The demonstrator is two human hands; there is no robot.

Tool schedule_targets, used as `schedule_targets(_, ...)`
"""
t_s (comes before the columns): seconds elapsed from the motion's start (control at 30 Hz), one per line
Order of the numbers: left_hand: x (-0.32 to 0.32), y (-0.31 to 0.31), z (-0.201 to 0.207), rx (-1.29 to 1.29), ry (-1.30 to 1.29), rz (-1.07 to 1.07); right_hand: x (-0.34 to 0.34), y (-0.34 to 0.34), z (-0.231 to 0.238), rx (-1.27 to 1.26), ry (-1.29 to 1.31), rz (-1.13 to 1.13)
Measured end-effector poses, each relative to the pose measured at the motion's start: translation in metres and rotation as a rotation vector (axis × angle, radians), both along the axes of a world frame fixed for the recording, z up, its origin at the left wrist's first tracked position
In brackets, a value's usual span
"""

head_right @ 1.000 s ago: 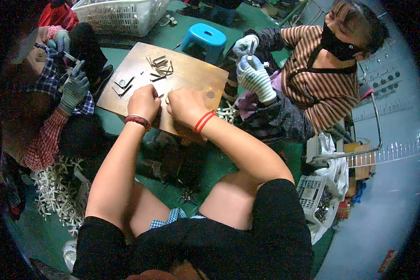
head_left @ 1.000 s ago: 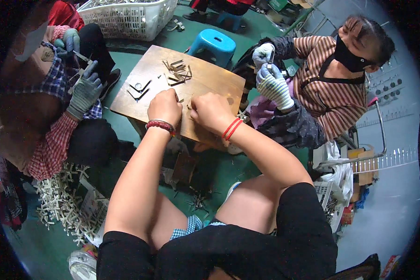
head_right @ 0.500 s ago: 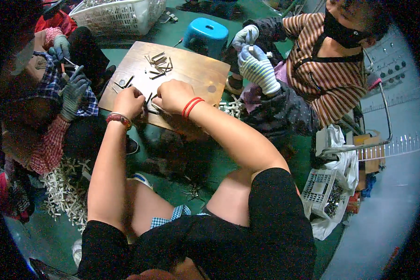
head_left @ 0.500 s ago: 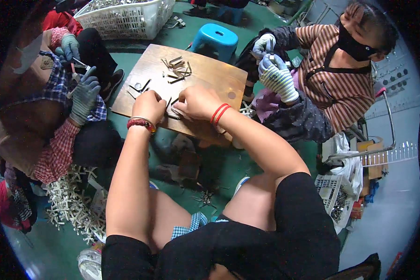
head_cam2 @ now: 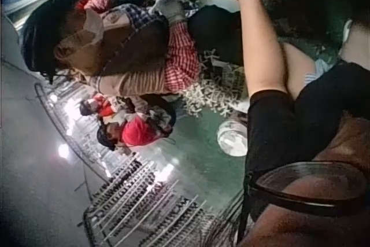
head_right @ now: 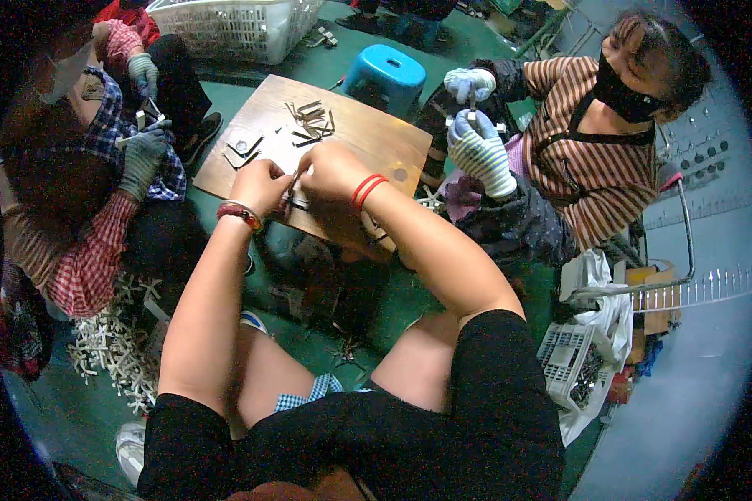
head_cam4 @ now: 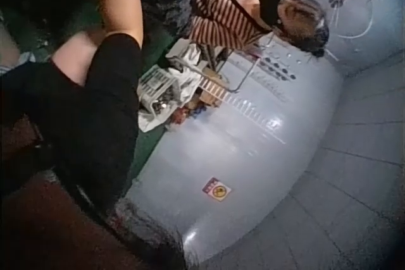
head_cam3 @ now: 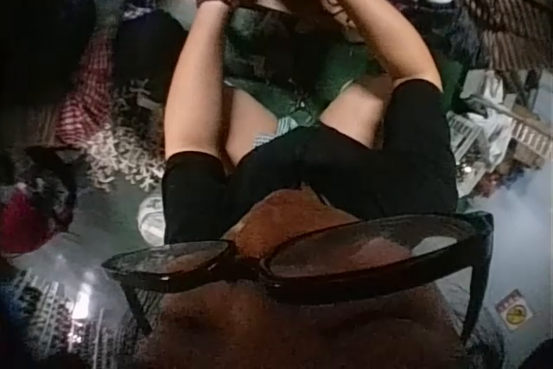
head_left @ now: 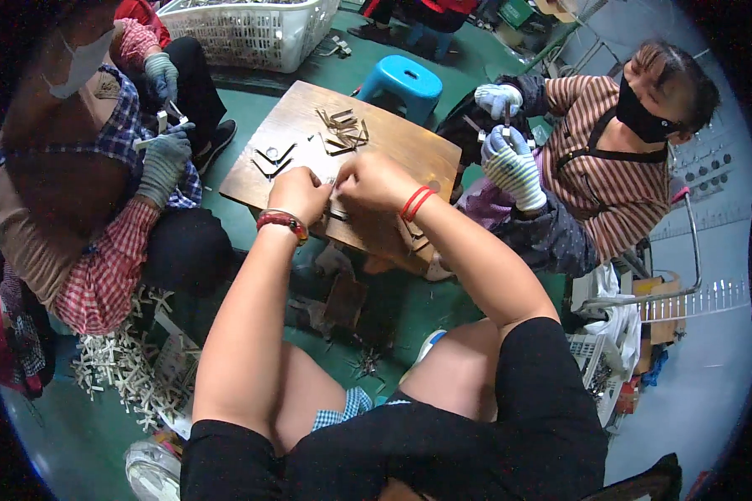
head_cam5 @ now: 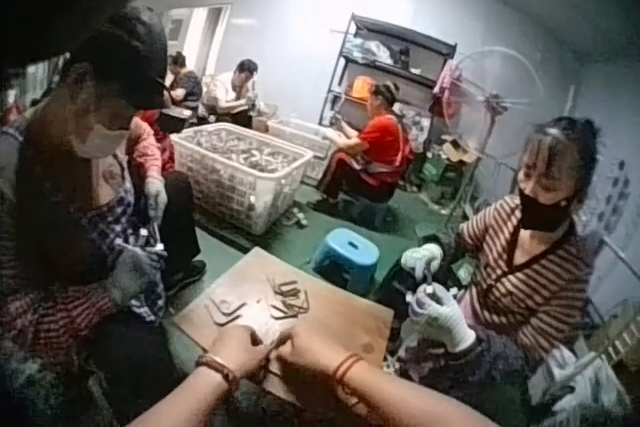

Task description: The person assembles small plastic or rubber hook-like components by hand.

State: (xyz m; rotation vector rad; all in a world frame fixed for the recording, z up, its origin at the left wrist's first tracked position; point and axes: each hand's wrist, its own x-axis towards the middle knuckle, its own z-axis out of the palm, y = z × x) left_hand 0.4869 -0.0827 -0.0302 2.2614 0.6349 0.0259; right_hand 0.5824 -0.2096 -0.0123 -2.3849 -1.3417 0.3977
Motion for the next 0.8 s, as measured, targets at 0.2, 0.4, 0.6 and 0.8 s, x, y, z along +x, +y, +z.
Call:
schedule_targets(0.2,0.0,-0.012,-0.012,0.285,-0.104,-0.014,0.029,0.014,-0.006,0.011,-0.259,-0.185)
schedule_targets(0.4,0.001,-0.005,-0.012,0.295,-0.085,0.03,0.03,0.023,-0.012,-0.099,-0.382,-0.149)
schedule_targets(0.6,0.001,-0.002,-0.003,0.181,-0.045,0.107,0.007,0.009,0.004,-0.115,-0.297,0.036)
schedule_targets(0.8,-0.001,-0.001,-0.006,0.194,-0.064,0.078,0.016,0.011,0.003,-0.085,-0.033,0.025)
